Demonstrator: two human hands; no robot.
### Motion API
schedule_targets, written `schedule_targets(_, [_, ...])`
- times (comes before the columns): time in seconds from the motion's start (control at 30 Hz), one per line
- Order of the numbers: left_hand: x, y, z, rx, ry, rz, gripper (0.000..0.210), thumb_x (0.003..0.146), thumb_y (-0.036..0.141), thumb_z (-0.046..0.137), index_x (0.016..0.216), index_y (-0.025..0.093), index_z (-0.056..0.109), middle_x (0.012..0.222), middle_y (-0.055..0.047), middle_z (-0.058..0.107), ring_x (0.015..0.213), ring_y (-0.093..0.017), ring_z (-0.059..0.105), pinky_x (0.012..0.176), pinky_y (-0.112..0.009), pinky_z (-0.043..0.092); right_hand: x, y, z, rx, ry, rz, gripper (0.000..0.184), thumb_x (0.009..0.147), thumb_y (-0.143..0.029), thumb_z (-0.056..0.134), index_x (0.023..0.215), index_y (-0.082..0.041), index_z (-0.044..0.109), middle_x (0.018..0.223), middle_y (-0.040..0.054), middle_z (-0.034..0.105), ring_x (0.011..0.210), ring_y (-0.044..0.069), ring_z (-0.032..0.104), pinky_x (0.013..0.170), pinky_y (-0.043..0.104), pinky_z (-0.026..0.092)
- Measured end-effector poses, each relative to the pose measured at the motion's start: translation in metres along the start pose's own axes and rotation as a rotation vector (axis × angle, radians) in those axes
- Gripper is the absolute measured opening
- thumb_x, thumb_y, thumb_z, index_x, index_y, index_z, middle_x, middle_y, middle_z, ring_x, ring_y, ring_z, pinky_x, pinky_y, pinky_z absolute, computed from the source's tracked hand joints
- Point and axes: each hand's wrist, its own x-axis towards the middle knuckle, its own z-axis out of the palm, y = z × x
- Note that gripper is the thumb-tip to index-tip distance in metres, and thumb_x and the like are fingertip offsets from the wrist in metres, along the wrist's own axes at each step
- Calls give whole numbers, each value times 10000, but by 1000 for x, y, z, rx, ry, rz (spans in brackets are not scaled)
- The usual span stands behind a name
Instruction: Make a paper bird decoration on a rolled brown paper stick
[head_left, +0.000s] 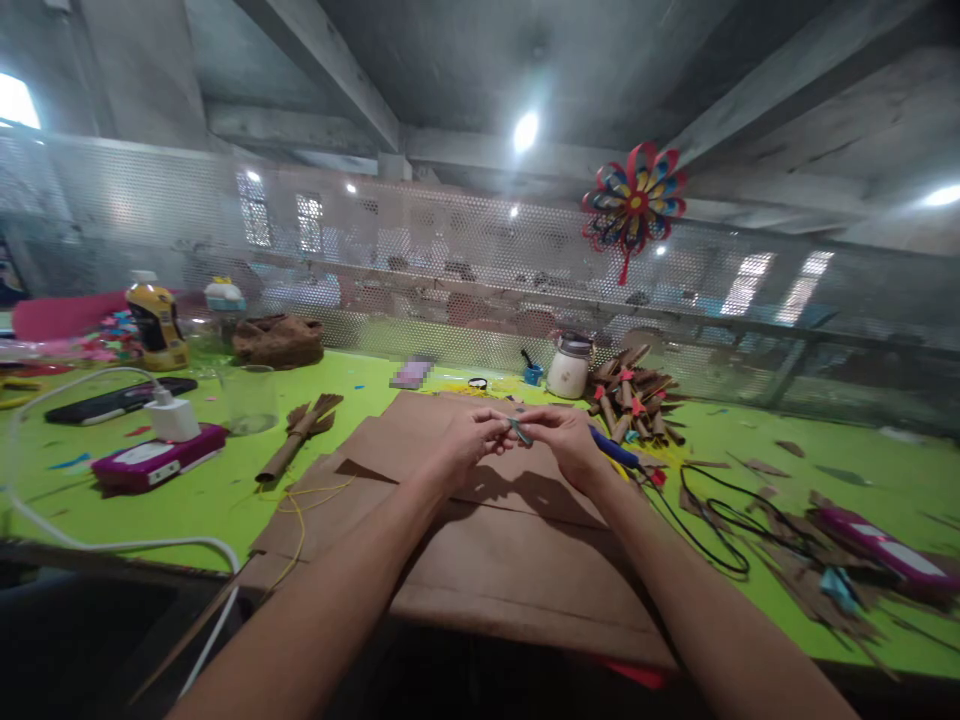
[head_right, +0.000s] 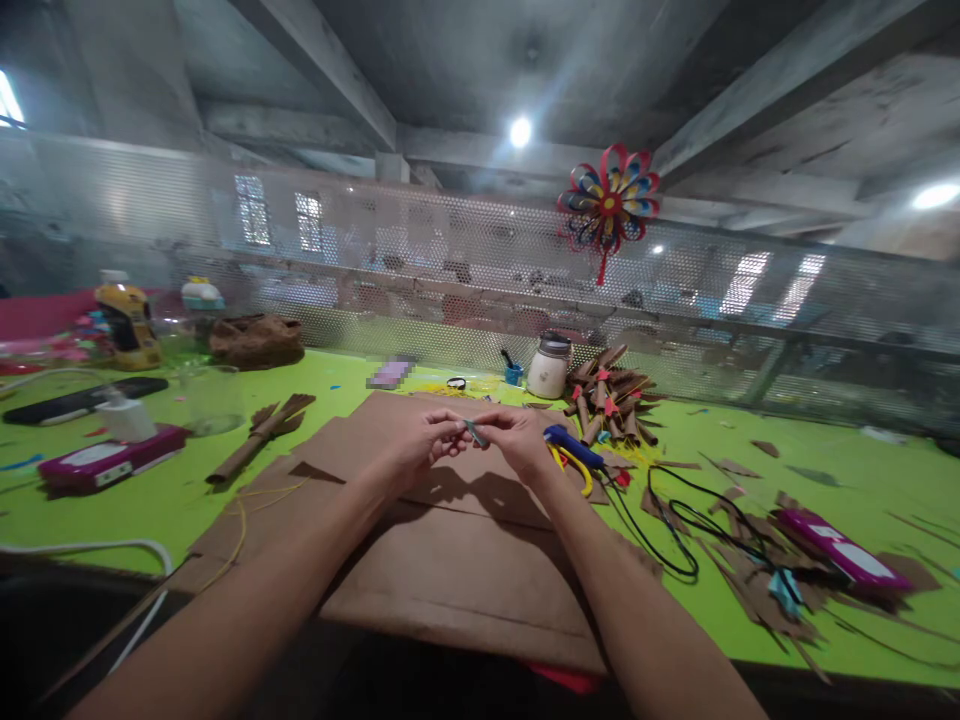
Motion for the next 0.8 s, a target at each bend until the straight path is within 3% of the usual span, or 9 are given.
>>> schedule_targets(0.1, [0,1,-2,-58,-38,-39,113,704,202,619,722,92,602,676,-75,637,593,-98,568,569,-212,401,0,1,0,-28,13,-44,108,604,-232,735,699,-182,738,574,15,664,499,121,546,506,262,432])
schedule_targets(0.23, [1,1,-3,-51,-24,-127,243,774,316,561,731,85,624,692,-89,643,588,-97,561,561,-212,411,1,5,1,-84,6,-97,82,616,-234,721,679,-184,736,560,14,652,484,117,528,488,259,423])
schedule_targets(0.33, [2,-1,-3,2,-30,-112,220,759,314,608,737,95,614,680,-79,646,555,-79,537,540,-201,395,2,8,2,-98,-17,-96,106,622,-242,717,705,-177,734,582,20,658,494,115,527,492,256,418])
schedule_targets(0.63, [6,-8,-4,160,1,-12,267,731,350,667,727,95,588,714,-102,669,556,-85,553,534,-206,380,3,5,-2,-79,-30,56,183,624,-291,729,740,-152,708,595,15,642,537,112,527,529,253,402])
schedule_targets(0.8, [6,-5,-4,167,-5,-18,282,719,362,676,722,93,591,724,-97,666,568,-81,550,558,-211,395,3,5,-8,80,-104,180,212,621,-283,738,779,-143,712,671,37,671,604,126,569,593,269,421])
